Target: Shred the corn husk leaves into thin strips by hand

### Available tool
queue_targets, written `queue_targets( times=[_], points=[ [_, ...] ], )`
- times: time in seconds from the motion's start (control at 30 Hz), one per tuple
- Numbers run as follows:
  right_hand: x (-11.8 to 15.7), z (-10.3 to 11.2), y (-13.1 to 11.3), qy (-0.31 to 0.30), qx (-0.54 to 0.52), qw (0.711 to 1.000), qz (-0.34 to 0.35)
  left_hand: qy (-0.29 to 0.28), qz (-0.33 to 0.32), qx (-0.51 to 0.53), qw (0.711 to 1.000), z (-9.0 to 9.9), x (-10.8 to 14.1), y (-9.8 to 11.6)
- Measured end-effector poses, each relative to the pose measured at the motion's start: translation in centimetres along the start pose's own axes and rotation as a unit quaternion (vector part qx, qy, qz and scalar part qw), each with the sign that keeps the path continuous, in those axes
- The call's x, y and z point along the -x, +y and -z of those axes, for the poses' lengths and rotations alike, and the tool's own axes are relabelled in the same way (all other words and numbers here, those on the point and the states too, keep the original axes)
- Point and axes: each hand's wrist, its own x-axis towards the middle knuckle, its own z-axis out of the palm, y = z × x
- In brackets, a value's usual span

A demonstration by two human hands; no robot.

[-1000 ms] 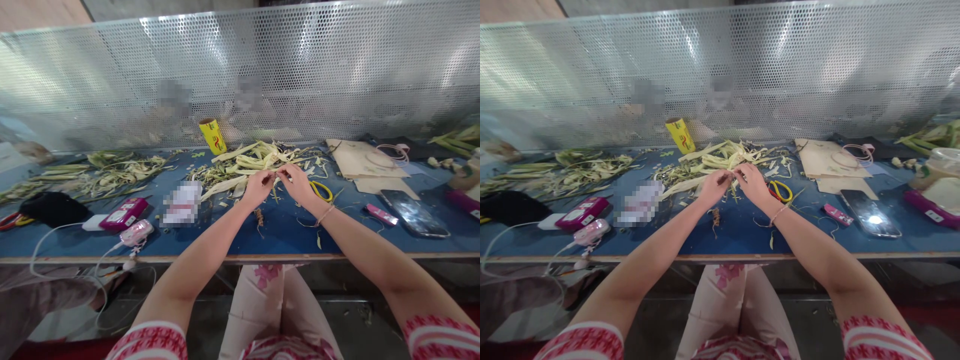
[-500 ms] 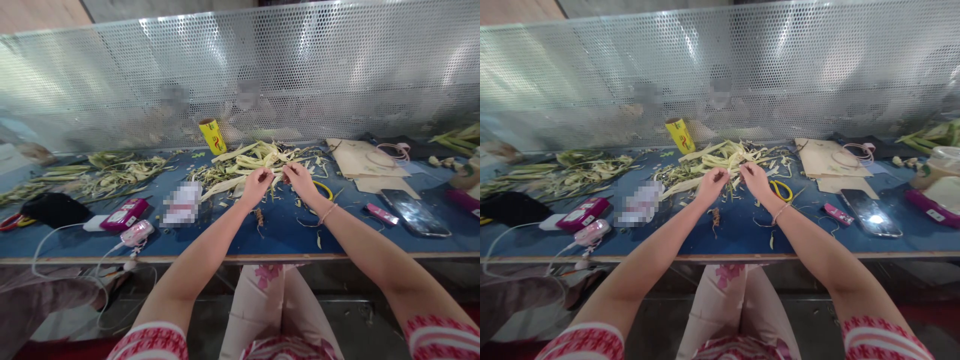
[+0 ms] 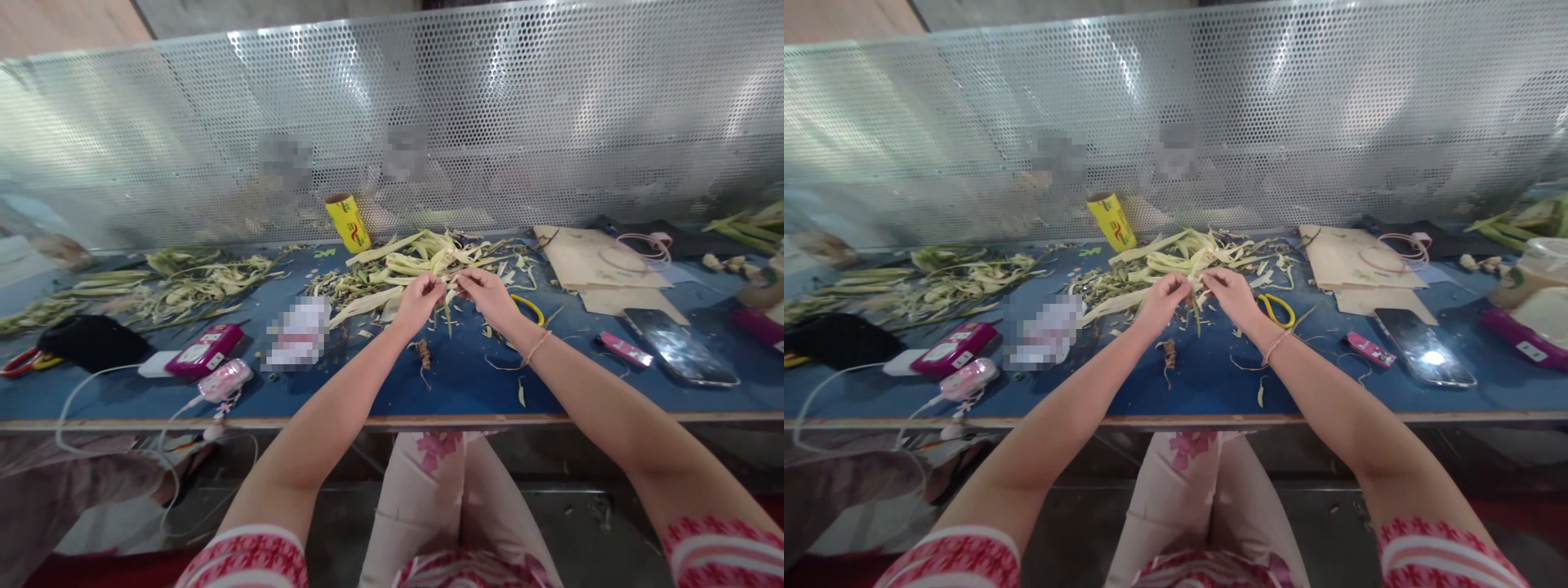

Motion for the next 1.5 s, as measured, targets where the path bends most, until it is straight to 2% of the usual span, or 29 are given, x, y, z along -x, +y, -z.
queue_targets(
  times=[0.33, 0.57, 0.97, 1.27, 1.5],
  points=[
    [0.2, -0.4, 0.1, -0.035, -0.074, 0.996, -0.044, -0.028, 0.018, -0.018, 0.999, -0.3, 0.3, 0.2],
    [-0.1, -0.6, 1.1, -0.048, -0.057, 0.995, -0.061, -0.053, 0.011, -0.022, 0.998, -0.4, 0.3, 0.1],
    [-0.3, -0.2, 1.7, -0.032, -0.015, 0.999, -0.007, -0.071, -0.029, -0.044, 0.996, -0.3, 0.3, -0.6],
    [0.1, -0.5, 0.8, -0.023, 0.001, 1.000, -0.014, -0.029, 0.017, 0.013, 0.999, -0.7, 0.4, -0.5],
    [0.1, -0.5, 0.9, -0.020, 0.020, 1.000, -0.013, -0.026, -0.001, 0.041, 0.999, -0.9, 0.6, -0.5]
  ],
)
